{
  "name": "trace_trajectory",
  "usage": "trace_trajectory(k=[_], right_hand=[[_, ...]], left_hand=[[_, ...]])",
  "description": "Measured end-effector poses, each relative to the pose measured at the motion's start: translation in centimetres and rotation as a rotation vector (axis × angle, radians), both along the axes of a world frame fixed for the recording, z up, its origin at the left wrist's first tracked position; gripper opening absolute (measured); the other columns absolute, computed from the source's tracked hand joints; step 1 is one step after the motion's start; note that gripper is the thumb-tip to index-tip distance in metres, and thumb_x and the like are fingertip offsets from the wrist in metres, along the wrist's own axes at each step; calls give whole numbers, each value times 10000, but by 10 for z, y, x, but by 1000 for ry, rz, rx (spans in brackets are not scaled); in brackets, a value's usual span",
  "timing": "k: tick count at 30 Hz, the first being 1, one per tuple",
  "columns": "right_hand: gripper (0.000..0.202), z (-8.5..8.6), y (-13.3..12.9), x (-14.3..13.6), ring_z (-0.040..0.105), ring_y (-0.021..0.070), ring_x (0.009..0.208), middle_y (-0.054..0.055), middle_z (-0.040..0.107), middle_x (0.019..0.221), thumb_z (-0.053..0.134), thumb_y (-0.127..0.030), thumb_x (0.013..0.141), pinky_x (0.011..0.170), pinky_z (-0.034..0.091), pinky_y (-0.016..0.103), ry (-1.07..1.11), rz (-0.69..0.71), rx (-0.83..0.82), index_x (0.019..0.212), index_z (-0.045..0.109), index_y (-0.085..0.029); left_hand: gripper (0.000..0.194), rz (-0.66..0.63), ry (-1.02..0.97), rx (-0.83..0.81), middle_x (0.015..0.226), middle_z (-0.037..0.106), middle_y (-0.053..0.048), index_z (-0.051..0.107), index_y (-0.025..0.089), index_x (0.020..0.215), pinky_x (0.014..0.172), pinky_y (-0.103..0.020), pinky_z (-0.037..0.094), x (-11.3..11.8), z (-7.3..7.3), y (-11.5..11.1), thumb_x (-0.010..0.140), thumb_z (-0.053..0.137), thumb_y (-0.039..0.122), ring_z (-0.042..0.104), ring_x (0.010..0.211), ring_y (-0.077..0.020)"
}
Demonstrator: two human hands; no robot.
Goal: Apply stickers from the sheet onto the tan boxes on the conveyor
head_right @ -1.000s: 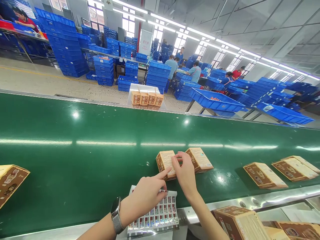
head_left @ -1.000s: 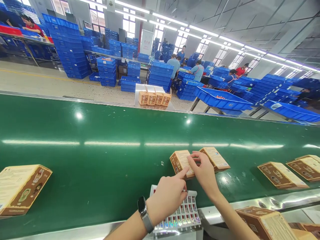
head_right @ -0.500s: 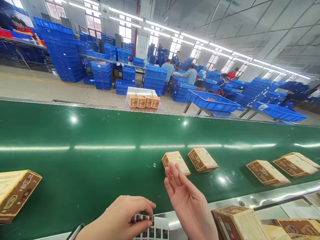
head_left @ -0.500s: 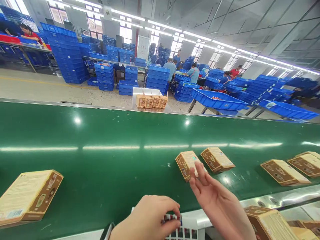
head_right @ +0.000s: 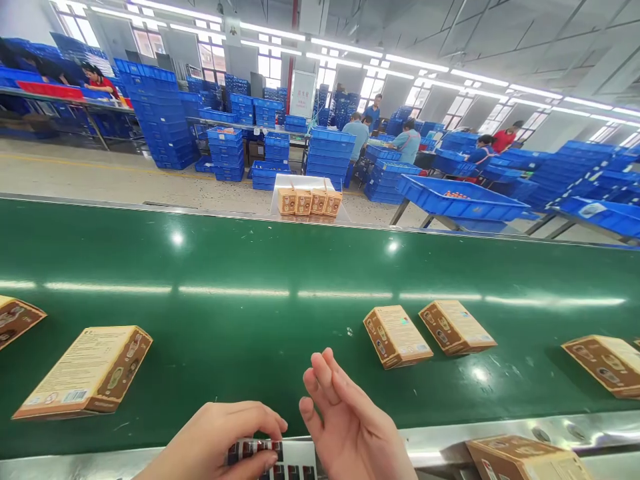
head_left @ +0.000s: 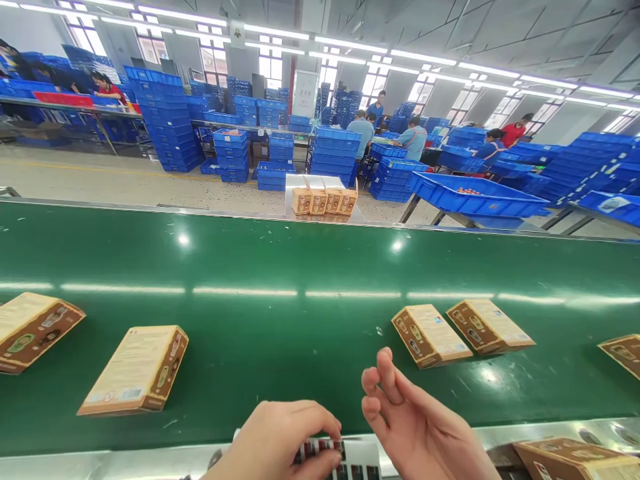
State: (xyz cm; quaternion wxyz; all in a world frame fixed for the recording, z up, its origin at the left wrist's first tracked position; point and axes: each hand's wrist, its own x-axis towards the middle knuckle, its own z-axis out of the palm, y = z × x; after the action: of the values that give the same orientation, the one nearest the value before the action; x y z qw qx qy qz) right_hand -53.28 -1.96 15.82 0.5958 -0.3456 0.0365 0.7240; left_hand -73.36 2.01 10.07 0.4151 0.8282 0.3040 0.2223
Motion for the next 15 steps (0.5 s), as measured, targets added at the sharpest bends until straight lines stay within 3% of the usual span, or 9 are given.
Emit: trace_trajectory(k=[4,9,15], right_hand=[[342,0,-3,-10,716,131,885,-16,792,890,936,-207,617,708,583,198,-38,-16,69,923,786,-238],[462,13,-3,-27,648,111,789,-55,657,765,955,-215,551,685,564,210,-152,-160,92,967,754,-214],[503,14,-1,-32,609,111,779,-47,606,782,965,-273,534,665,556,214,-169,-165,69,974,735,-194]], left_hand=[[192,10,12,15,905,788,20,705,256,902,731,-172,540,-6,-5,0,771,638,132,748,781,-156],[206,-14,49,30,922,789,17,701,252,905,715,-169,538,-7,1,0,771,622,117,750,774,-156],[214,39,20,58,902,783,41,695,267,900,699,-159,526,-6,-12,-4,764,624,117,745,761,-145]])
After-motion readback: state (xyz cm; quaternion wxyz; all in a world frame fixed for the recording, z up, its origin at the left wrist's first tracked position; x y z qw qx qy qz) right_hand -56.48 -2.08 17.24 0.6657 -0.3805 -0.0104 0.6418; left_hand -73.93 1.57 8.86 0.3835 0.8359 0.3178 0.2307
